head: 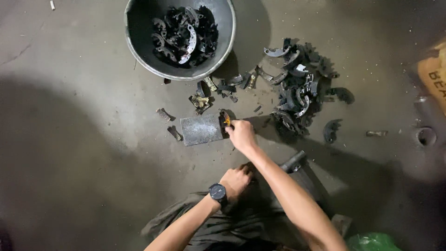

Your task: Sorting and cleaning used motorcycle brake pads and shoes using a hammer.

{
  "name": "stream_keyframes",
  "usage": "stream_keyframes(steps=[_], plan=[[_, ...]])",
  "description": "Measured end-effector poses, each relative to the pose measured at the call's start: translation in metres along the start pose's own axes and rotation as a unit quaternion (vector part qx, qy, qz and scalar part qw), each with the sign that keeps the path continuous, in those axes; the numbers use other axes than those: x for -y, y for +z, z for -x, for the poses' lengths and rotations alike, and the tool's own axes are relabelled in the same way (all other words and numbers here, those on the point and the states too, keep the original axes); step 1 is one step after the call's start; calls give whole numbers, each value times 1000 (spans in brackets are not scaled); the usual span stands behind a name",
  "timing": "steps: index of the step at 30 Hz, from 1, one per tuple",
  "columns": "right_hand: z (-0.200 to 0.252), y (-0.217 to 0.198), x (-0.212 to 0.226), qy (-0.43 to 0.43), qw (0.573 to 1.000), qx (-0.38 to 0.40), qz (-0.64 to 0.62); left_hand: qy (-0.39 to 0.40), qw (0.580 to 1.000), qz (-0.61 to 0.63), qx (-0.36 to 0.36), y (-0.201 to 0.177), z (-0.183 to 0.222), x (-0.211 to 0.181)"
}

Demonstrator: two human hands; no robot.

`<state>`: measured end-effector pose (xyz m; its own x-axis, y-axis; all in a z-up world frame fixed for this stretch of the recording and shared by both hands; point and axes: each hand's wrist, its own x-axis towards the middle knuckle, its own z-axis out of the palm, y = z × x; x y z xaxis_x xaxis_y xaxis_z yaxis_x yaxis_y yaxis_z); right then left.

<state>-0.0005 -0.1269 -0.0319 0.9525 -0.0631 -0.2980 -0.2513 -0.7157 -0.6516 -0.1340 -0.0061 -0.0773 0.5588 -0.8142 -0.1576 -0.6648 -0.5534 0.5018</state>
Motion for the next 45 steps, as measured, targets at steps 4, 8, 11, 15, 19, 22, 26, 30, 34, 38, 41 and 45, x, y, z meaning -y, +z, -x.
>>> stream_keyframes(steps=[4, 8, 11, 15, 19, 22, 26, 30, 34, 38, 41, 45], plan=[[0, -2, -33, -32, 997, -27, -60, 10, 1000, -6, 20, -1, -2, -9], [-5, 16, -57, -30, 998, -53, -13, -4, 999, -20, 46, -9, -3, -13], [-10, 8, -29, -37, 997, -62, -19, -42, 998, -3, 39, -43, 13, -7], [-19, 18, -16, 13, 995, -28, -97, -300, 927, 225, -11, -175, 27, -11], [-15, 29, -18, 21, 993, -17, -114, -273, 877, 308, -249, -214, 35, 29], [-14, 29, -26, 82, 992, -7, -98, -280, 760, 494, -316, -231, 14, 46], [6, -23, -16, 74, 987, -3, -142, -244, 678, 626, -300, -228, -30, 67], [61, -70, -74, -26, 983, -158, -89, -218, 817, 464, -265, -207, -70, 78], [140, -118, -115, 82, 987, -83, 108, -172, 902, 315, -240, -196, -89, 84], [165, -122, -136, 171, 964, -3, 204, -90, 942, 229, -228, -183, -94, 86], [167, -110, -147, 169, 965, 30, 196, -70, 942, 237, -227, -183, -92, 80], [164, -106, -153, 121, 982, 24, 141, -54, 939, 253, -228, -183, -91, 79]])
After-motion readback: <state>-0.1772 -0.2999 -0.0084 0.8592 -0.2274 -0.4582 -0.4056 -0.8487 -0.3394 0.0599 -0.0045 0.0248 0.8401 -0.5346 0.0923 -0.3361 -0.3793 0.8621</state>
